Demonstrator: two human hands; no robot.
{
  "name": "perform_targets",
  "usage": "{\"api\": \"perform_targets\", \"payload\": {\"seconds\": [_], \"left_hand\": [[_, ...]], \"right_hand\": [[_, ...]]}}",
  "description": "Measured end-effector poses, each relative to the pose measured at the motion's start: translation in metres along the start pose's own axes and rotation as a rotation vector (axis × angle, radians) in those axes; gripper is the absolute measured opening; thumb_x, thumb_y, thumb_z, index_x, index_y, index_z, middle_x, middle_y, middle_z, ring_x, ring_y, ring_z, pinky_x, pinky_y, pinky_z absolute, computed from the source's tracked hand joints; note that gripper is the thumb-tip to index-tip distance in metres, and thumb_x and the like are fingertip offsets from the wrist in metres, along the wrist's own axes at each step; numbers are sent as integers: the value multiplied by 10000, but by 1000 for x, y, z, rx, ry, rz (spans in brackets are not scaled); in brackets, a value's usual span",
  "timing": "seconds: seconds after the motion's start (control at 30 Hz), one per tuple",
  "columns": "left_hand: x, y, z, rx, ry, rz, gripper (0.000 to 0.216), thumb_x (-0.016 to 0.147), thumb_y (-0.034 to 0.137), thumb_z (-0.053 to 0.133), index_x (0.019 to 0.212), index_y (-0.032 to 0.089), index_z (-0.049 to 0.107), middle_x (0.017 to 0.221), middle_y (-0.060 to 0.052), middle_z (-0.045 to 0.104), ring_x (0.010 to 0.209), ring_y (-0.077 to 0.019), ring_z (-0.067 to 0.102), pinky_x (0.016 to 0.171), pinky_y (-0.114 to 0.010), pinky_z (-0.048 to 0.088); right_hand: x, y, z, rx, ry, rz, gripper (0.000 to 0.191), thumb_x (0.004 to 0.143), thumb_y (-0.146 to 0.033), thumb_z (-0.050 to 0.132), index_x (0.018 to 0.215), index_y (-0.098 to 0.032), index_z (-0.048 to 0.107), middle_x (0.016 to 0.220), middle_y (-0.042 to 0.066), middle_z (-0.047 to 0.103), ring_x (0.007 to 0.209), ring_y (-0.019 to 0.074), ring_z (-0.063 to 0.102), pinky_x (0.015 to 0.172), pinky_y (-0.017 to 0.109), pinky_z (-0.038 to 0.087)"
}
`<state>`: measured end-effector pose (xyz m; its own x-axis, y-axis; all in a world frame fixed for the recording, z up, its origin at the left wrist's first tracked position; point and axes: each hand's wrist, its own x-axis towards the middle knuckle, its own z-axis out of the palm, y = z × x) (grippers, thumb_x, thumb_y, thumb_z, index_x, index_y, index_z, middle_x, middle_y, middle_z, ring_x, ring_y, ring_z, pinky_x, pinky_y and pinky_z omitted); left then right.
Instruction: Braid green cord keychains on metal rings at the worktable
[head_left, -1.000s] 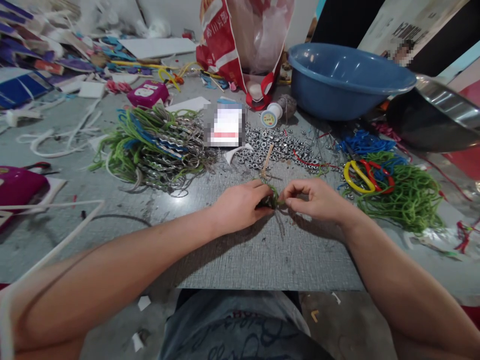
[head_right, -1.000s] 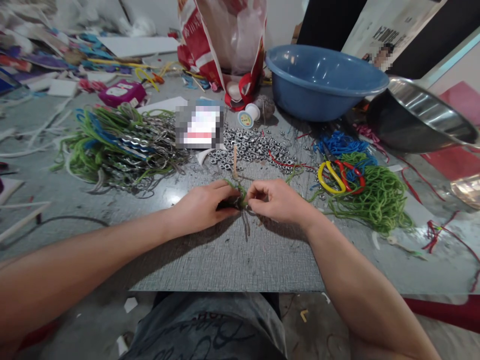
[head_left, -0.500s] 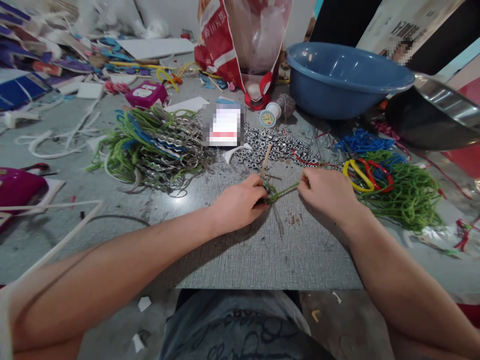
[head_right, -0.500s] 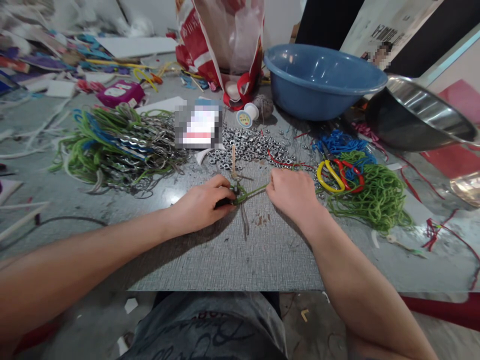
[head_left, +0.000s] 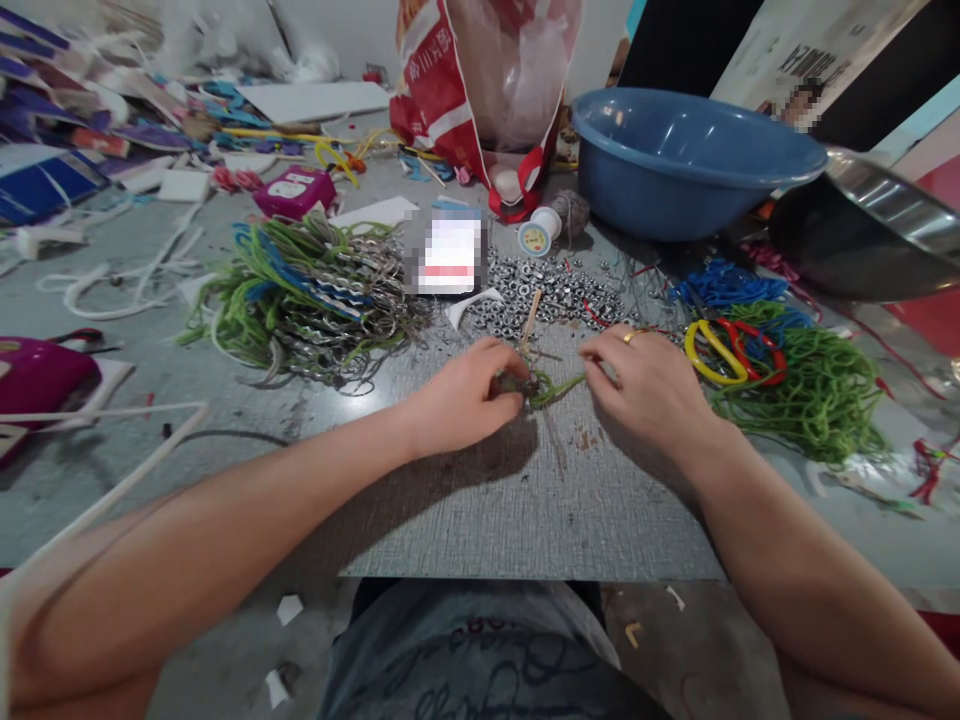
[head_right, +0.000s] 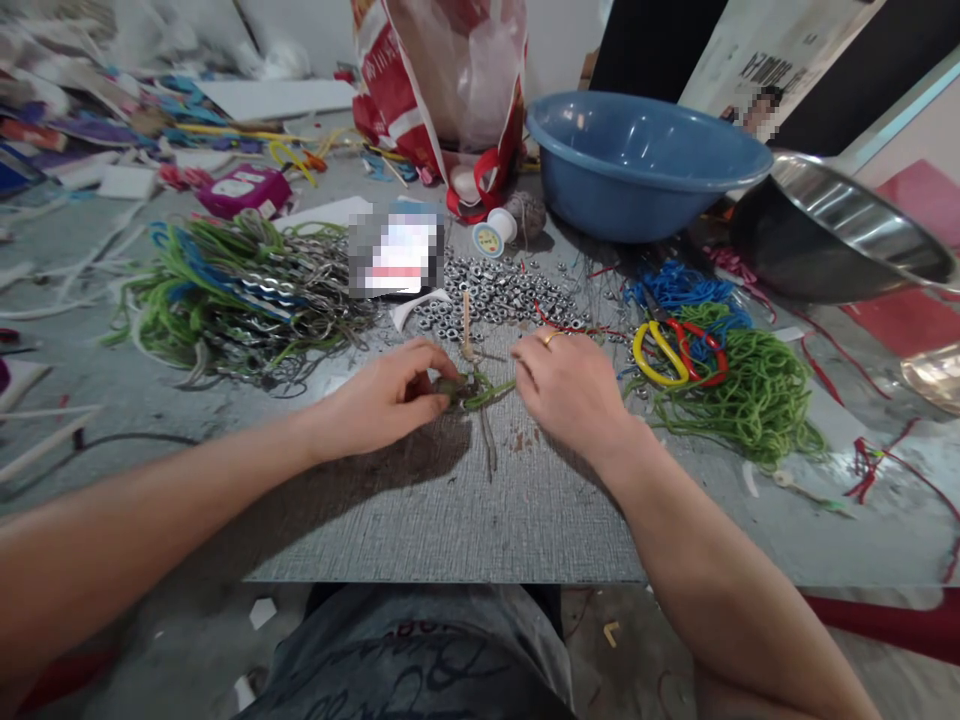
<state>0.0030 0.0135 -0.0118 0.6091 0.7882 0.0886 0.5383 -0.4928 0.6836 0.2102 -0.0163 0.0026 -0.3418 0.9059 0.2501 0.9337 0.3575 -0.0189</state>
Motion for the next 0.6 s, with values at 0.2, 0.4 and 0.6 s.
{"api": "perform_targets", "payload": {"seconds": [0.2,0.4,0.6], "left_hand": [[1,-1,-12,20,3,-20,118,727,88,494,804,159,548,891,-11,558,595,-69,485,582,-223,411],[0,-11,-25,351,-303,29,94,757,220,544,820,178,599,888,-27,560,750,-153,548,667,-276,413],[0,-16,-27,442,-372,5,111,794,187,491,818,178,598,908,-37,562,790,-166,564,688,-286,411]], "right_hand": [[-7,-31,5,170,-133,-510,290,904,-334,436,1073,-214,638,802,62,633,717,183,520,650,321,316],[-11,-45,11,109,-247,-591,390,897,-440,445,1188,-217,580,870,75,632,738,192,505,660,333,296],[-11,-44,9,180,-233,-655,321,913,-376,424,1040,-172,637,1230,76,589,843,200,507,692,352,317]]}}
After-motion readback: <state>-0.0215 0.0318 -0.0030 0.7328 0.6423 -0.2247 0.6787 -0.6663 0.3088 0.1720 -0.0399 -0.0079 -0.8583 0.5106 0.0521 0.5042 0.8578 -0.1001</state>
